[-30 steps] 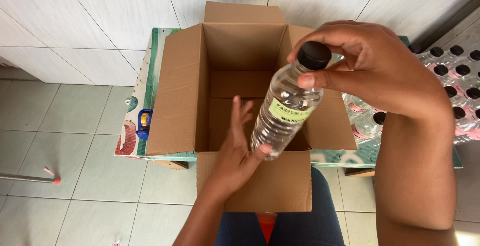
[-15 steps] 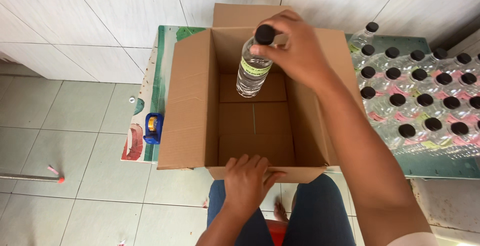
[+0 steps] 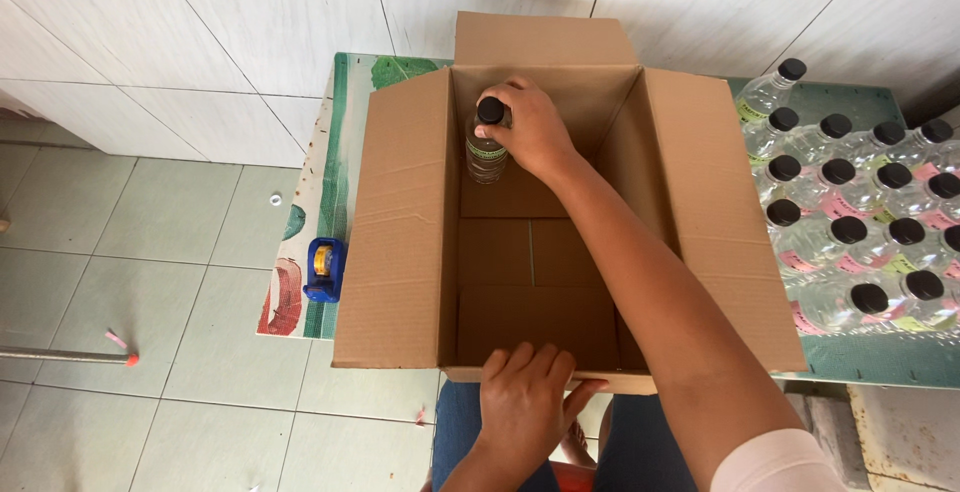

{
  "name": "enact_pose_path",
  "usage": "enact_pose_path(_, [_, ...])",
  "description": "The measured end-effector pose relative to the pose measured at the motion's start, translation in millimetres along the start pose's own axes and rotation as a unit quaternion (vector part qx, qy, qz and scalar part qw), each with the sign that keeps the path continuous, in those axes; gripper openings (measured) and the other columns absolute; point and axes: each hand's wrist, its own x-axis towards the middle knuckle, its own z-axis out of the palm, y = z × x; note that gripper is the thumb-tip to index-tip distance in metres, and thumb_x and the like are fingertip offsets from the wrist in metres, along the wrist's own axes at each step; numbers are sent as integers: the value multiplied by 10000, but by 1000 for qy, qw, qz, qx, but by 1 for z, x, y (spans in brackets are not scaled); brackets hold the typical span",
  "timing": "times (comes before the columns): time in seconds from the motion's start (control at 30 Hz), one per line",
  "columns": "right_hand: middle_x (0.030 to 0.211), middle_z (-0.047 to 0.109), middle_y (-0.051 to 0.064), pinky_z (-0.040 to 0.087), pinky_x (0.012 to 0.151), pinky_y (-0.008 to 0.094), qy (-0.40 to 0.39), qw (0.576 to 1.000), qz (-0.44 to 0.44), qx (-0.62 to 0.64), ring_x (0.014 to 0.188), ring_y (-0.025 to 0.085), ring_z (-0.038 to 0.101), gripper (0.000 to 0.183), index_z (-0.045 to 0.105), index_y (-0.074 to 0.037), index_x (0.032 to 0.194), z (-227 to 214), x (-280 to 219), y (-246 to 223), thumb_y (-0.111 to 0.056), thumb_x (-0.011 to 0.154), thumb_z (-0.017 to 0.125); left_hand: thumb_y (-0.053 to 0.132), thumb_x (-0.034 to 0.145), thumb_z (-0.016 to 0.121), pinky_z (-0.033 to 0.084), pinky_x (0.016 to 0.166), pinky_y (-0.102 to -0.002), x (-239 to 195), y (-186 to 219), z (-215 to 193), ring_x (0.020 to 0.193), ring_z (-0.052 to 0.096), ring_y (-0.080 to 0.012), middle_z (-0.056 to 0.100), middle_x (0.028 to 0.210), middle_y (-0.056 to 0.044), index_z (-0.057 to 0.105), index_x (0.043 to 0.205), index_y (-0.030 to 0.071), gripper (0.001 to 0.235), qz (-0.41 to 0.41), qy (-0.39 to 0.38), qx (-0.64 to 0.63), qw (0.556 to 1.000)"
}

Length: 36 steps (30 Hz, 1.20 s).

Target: The person assembles a cardboard box and places two plastic bottles of liquid into it from a collection of bottles on the table.

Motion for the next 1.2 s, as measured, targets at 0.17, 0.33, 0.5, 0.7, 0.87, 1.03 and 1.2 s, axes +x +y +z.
enact_pose_path(0.17, [1038,566,10,492,772,310,-3,999,31,21,868,188,593,252,695,-144,1018,18,10,12,-91,800,811,553,1008,597,327,594,-316,-3,-1,3,599,446,-164,473,647,33,524,718,181,477,3,5,11,1000])
enact_pose_path(0.33, [1040,577,20,501,806,326,-2,999,38,14,900,199,612,235,695,-139,997,34,23,28,-115,794,810,561,1030,547,298,566,-303,-2,-1,6,571,409,-147,441,623,43,486,692,189,507,6,18,20,1000])
enact_pose_path(0.5, [1148,614,55,515,807,363,36,999,28,28,997,235,624,339,619,-148,1087,41,27,25,-23,805,759,554,1053,475,309,575,-320,-2,-2,7,582,421,-164,471,653,36,481,687,194,514,10,19,22,1000])
enact_pose_path(0.7, [1174,587,64,481,551,435,27,991,-1,-127,912,300,586,377,511,-157,1179,35,25,22,-189,891,751,545,1055,470,300,570,-316,0,-2,6,576,413,-160,459,649,37,481,683,192,512,14,30,23,999])
enact_pose_path(0.87, [1214,581,78,529,656,437,-3,992,-18,-127,981,298,606,411,540,-149,1347,30,20,25,-147,951,649,539,1055,474,305,579,-313,-1,-2,5,583,408,-162,453,654,36,473,690,190,504,14,26,18,999])
enact_pose_path(1.03, [1224,580,73,524,653,439,-43,992,20,-120,961,286,609,517,456,-190,1444,25,16,15,-181,960,636,528,1060,463,310,584,-313,-1,-2,5,589,415,-163,453,659,36,474,694,190,498,14,26,16,999])
enact_pose_path(1.2, [1466,462,172,527,832,464,-23,996,77,-31,1141,335,613,780,335,-184,1455,35,19,20,-215,835,805,530,1057,489,295,577,-315,-1,-2,5,577,393,-162,433,647,33,455,684,191,505,14,22,20,999])
